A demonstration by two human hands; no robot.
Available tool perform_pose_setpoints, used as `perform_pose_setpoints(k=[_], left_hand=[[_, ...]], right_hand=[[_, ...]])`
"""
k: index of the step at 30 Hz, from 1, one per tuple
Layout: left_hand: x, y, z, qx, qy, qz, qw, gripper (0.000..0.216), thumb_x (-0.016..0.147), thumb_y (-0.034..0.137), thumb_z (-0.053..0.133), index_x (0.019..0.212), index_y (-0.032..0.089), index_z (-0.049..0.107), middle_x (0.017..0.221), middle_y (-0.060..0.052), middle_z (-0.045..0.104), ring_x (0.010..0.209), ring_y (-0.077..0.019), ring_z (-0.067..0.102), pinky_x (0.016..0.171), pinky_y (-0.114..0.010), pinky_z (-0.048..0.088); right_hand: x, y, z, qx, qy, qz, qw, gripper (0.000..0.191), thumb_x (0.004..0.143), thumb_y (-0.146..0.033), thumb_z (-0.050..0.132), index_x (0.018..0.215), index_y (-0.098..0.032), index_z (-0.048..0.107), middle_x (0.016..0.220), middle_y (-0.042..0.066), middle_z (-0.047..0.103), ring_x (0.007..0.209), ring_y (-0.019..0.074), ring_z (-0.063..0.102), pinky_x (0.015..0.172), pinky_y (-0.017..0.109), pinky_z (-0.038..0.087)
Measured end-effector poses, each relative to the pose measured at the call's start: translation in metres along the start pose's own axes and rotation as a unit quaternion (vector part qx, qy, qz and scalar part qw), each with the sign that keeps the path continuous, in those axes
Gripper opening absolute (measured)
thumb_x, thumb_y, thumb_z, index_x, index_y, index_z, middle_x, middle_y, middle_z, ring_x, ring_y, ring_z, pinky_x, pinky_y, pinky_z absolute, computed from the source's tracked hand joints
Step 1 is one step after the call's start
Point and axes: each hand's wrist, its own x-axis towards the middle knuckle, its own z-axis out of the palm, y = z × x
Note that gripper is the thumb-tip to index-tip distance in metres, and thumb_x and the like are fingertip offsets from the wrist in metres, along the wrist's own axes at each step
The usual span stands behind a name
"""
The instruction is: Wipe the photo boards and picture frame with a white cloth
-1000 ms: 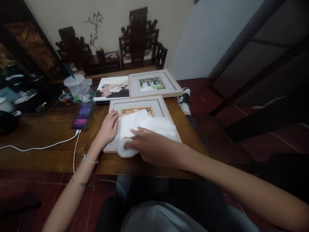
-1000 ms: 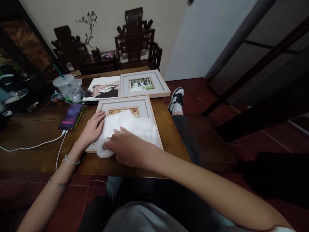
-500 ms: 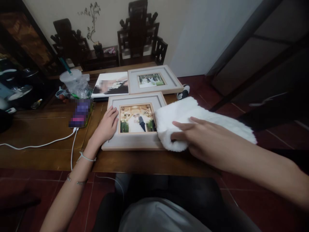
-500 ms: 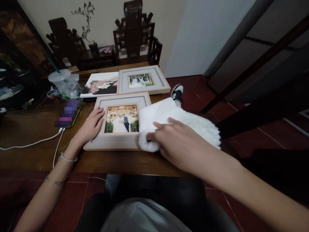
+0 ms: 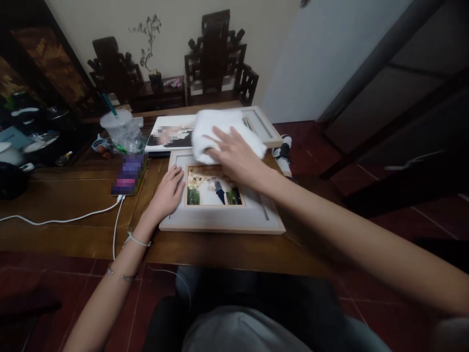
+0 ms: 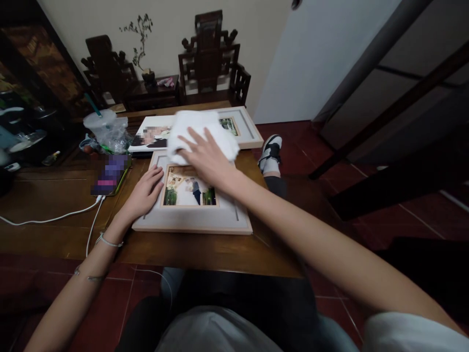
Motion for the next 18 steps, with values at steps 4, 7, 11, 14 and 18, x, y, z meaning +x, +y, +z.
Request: perform_pose_setpoints(k=[4,7,11,14,18], left_hand=[[0.002,0.001,-0.002,-0.013,0.005,0.021,1.000,0.038,0.097,0.022,0.042,0.129,0.013,0.061,0.144,-0.016,0.054,0.142,-0.0285,0.042,0.118,-0.050,0.034],[0.002,-0.001,-0.001,-0.014,0.007,0.024,1.000,0.039,0.096,0.022,0.042,0.130,0.016,0.060,0.143,-0.013,0.056,0.142,-0.0276,0.041,0.118,-0.052,0.034],[0.001,-0.004,0.002,-0.010,0.007,0.013,1.000,0.041,0.097,0.024,0.043,0.132,0.013,0.059,0.145,-0.015,0.055,0.145,-0.0289,0.038,0.119,-0.054,0.032],[0.000,-0.004,0.002,-0.013,0.006,0.008,1.000,0.041,0.096,0.024,0.043,0.132,0.010,0.059,0.145,-0.018,0.054,0.145,-0.0292,0.037,0.119,-0.052,0.031],[0.000,-0.003,0.001,-0.019,0.010,0.007,1.000,0.041,0.095,0.022,0.044,0.132,0.011,0.059,0.144,-0.018,0.055,0.144,-0.0301,0.039,0.118,-0.054,0.032]], right_hand=[[0.042,-0.019,0.025,0.012,-0.030,-0.087,0.996,0.042,0.094,-0.002,0.038,0.127,-0.013,0.061,0.150,0.014,0.049,0.147,0.0296,0.027,0.117,0.057,0.019],[0.049,-0.019,0.036,0.028,-0.070,-0.075,0.994,0.045,0.089,0.002,0.037,0.125,-0.010,0.062,0.133,0.020,0.062,0.143,0.0277,0.036,0.111,0.054,0.027],[0.031,-0.002,0.031,0.016,-0.085,-0.043,0.995,0.043,0.083,0.003,0.041,0.112,-0.012,0.069,0.124,0.020,0.064,0.118,0.0295,0.059,0.104,0.050,0.033],[0.010,0.022,0.022,-0.002,-0.113,-0.009,0.994,0.048,0.078,0.004,0.043,0.109,-0.015,0.073,0.122,0.018,0.066,0.102,0.0284,0.065,0.098,0.047,0.036],[-0.020,0.051,0.012,-0.004,-0.162,0.055,0.985,0.052,0.076,0.004,0.041,0.107,-0.019,0.076,0.116,0.014,0.071,0.093,0.0290,0.066,0.087,0.043,0.042]])
